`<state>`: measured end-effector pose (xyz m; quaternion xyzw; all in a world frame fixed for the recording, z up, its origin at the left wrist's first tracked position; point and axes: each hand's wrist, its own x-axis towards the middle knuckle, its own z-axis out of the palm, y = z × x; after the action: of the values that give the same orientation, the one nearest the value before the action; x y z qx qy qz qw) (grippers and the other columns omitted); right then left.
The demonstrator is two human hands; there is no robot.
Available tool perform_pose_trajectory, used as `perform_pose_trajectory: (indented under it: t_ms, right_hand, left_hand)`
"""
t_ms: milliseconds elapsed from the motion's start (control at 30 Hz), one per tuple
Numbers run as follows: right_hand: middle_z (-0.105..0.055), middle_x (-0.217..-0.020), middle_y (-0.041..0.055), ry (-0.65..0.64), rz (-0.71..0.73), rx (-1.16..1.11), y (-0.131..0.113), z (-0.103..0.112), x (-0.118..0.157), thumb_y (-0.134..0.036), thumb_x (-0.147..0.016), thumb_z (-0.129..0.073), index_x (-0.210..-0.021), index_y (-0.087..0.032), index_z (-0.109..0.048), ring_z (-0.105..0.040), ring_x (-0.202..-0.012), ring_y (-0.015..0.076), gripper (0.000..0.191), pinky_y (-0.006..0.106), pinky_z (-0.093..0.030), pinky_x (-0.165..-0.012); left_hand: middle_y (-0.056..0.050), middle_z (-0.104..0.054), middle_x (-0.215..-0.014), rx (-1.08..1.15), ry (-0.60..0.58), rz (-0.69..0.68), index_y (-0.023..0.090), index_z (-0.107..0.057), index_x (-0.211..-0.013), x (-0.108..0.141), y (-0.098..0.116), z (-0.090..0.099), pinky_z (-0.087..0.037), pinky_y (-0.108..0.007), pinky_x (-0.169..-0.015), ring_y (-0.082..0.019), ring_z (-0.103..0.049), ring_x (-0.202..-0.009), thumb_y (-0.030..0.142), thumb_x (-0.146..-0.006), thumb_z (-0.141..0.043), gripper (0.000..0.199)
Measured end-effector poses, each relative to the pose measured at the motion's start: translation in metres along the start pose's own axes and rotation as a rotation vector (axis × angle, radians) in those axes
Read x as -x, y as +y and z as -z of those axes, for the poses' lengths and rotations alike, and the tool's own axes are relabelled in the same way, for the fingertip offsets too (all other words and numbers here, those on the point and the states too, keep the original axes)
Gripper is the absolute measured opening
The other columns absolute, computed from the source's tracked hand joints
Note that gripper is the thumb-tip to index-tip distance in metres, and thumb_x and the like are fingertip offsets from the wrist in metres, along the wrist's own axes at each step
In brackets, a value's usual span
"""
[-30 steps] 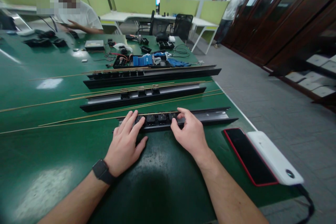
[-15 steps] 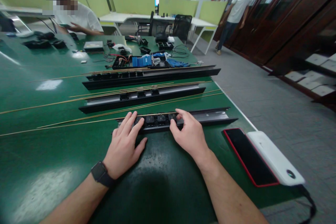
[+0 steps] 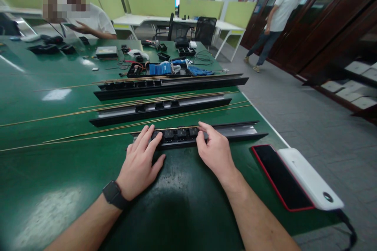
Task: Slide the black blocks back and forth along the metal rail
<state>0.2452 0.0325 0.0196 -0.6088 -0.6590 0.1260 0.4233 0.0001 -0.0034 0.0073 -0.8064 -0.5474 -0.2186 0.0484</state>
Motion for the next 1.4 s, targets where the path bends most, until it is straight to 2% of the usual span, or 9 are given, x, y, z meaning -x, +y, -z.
perform_pose_trajectory:
  t_ms: [300,567,1400]
  right_hand:
    - [-0.081,-0.113,0.0080,-0.007,0.002,0.033,-0.0025,0.0011,-0.0003,-0.034,-0.099,-0.057,-0.128,-0.019,-0.075,-0.077,-0.103,0.0252,0.038,0.040,-0.061,-0.098]
    - [-0.081,-0.100,0.0083,-0.031,-0.007,0.068,-0.0052,0.0030,0.0006,-0.038,-0.100,-0.057,-0.129,-0.018,-0.075,-0.077,-0.099,0.0266,0.040,0.040,-0.063,-0.087]
    - [-0.079,-0.119,0.0106,-0.033,-0.048,0.025,-0.0054,0.0002,0.0001,-0.040,-0.098,-0.059,-0.137,-0.017,-0.068,-0.077,-0.099,0.0244,0.046,0.039,-0.062,-0.089]
  left_hand:
    - [-0.018,-0.037,-0.169,0.008,0.002,-0.001,0.018,-0.049,-0.153,-0.0003,0.0001,-0.0001,-0.052,-0.057,-0.109,-0.035,-0.031,-0.159,0.024,-0.097,-0.060,0.057]
    - [-0.018,-0.037,-0.170,-0.003,0.006,0.001,0.019,-0.048,-0.153,-0.0001,0.0003,-0.0008,-0.052,-0.056,-0.108,-0.035,-0.032,-0.159,0.025,-0.097,-0.060,0.057]
    - [-0.018,-0.036,-0.170,0.004,-0.006,0.008,0.019,-0.049,-0.153,-0.0004,0.0009,0.0006,-0.052,-0.057,-0.108,-0.035,-0.032,-0.159,0.024,-0.098,-0.058,0.056]
